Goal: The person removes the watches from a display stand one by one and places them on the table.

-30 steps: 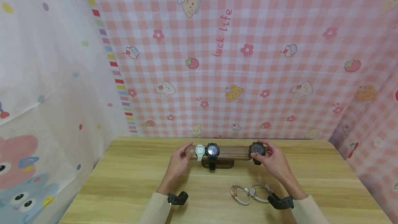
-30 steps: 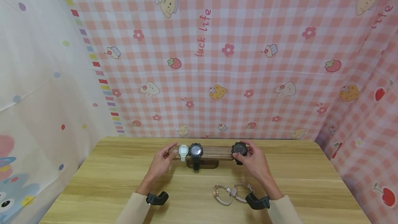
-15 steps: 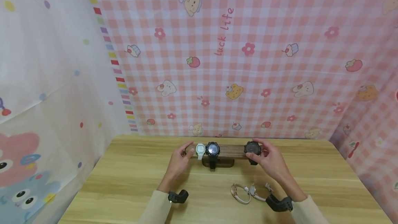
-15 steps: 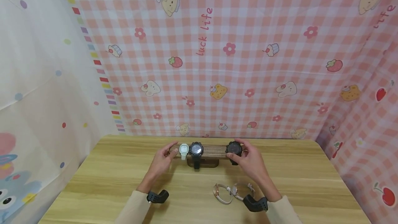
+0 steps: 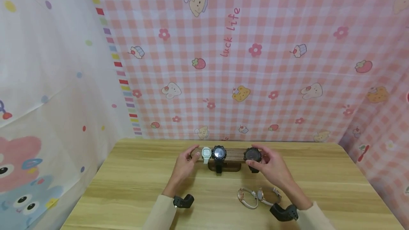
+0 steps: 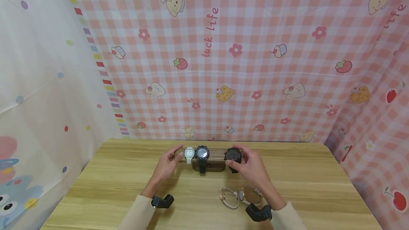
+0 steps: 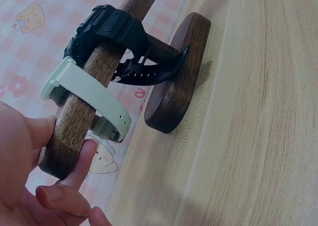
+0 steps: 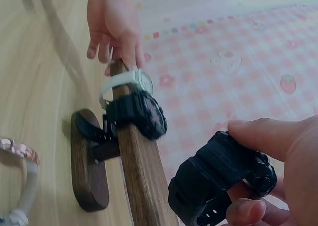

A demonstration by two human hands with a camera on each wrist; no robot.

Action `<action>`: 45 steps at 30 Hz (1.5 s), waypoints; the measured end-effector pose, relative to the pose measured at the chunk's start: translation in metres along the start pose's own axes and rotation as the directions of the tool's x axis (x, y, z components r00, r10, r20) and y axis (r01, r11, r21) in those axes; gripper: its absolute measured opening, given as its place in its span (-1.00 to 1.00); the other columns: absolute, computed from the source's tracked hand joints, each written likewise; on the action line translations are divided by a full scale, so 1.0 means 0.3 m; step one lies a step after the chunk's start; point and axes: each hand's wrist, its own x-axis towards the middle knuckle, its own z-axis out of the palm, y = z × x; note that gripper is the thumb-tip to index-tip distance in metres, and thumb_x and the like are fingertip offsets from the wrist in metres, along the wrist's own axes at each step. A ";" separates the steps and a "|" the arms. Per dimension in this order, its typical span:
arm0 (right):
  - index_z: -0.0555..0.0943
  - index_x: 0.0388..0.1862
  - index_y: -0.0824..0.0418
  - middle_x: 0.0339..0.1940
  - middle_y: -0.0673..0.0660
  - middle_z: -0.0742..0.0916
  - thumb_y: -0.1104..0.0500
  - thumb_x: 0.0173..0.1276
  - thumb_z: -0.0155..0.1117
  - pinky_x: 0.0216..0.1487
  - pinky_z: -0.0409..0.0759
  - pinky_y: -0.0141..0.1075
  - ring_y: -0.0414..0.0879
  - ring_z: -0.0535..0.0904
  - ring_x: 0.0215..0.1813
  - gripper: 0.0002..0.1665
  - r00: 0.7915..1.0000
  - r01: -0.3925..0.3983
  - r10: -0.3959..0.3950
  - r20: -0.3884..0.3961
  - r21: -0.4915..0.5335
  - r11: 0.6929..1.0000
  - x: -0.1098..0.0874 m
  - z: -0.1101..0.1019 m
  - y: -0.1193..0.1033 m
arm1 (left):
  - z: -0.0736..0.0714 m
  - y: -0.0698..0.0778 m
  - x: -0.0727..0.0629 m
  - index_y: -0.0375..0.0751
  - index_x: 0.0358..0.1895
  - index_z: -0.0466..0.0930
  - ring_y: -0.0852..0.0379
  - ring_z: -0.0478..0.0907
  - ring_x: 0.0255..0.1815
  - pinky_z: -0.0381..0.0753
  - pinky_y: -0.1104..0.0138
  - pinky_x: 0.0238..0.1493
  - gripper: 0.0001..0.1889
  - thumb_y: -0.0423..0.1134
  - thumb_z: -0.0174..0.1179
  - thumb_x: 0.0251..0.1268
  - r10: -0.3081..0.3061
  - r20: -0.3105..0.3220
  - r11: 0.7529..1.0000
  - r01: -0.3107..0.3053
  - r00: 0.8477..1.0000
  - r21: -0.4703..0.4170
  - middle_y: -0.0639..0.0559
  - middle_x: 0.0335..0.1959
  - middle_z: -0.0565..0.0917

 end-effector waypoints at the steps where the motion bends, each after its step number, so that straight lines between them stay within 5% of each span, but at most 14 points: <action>1: 0.55 0.27 0.15 -0.56 0.04 0.51 0.03 0.15 0.55 -0.59 0.31 -0.38 -0.24 0.34 -0.60 -0.29 1.000 0.010 -0.010 0.007 0.004 1.000 -0.003 0.006 -0.002 | 0.000 -0.001 0.000 -0.10 0.33 0.52 0.15 0.40 -0.38 0.39 0.39 -0.40 -0.59 -0.21 0.15 0.46 0.000 0.001 1.000 0.000 1.000 0.002 -0.08 -0.11 0.62; 18: 0.58 0.23 0.26 -0.67 -0.02 0.48 0.11 0.07 0.59 -0.65 0.29 -0.44 -0.29 0.32 -0.63 -0.28 0.989 -0.010 0.005 0.148 0.035 0.999 -0.047 0.117 -0.036 | -0.002 0.003 0.000 0.00 0.32 0.54 0.17 0.35 -0.46 0.32 0.42 -0.50 -0.60 -0.19 0.15 0.46 -0.003 0.001 1.000 0.003 1.000 0.020 0.04 -0.45 0.44; 27: 0.58 0.22 0.30 -0.59 -0.02 0.53 0.13 0.09 0.58 -0.63 0.33 -0.43 -0.29 0.35 -0.61 -0.29 0.979 0.010 -0.016 0.202 0.031 0.999 -0.062 0.172 -0.041 | -0.001 0.005 -0.002 -0.01 0.32 0.53 0.16 0.33 -0.46 0.31 0.40 -0.47 -0.60 -0.20 0.15 0.47 0.005 0.001 1.000 -0.005 1.000 0.023 0.01 -0.40 0.47; 35: 0.57 0.22 0.30 -0.41 0.04 0.65 0.10 0.07 0.59 -0.57 0.46 -0.40 -0.23 0.49 -0.51 -0.27 0.970 0.021 -0.023 0.244 0.010 1.000 -0.069 0.229 -0.025 | 0.000 0.002 0.000 -0.10 0.33 0.52 0.15 0.36 -0.41 0.34 0.39 -0.43 -0.59 -0.21 0.14 0.47 0.006 -0.002 1.000 -0.006 1.000 0.021 -0.09 -0.08 0.61; 45: 0.59 0.20 0.31 -0.13 0.21 0.72 0.04 0.08 0.59 -0.31 0.55 -0.36 -0.12 0.58 -0.26 -0.27 0.957 0.041 -0.036 0.289 -0.011 0.999 -0.075 0.270 -0.001 | 0.002 0.001 0.002 -0.04 0.33 0.52 0.17 0.35 -0.46 0.33 0.44 -0.52 -0.60 -0.22 0.14 0.46 0.004 0.001 1.000 -0.004 1.000 0.016 -0.06 -0.18 0.59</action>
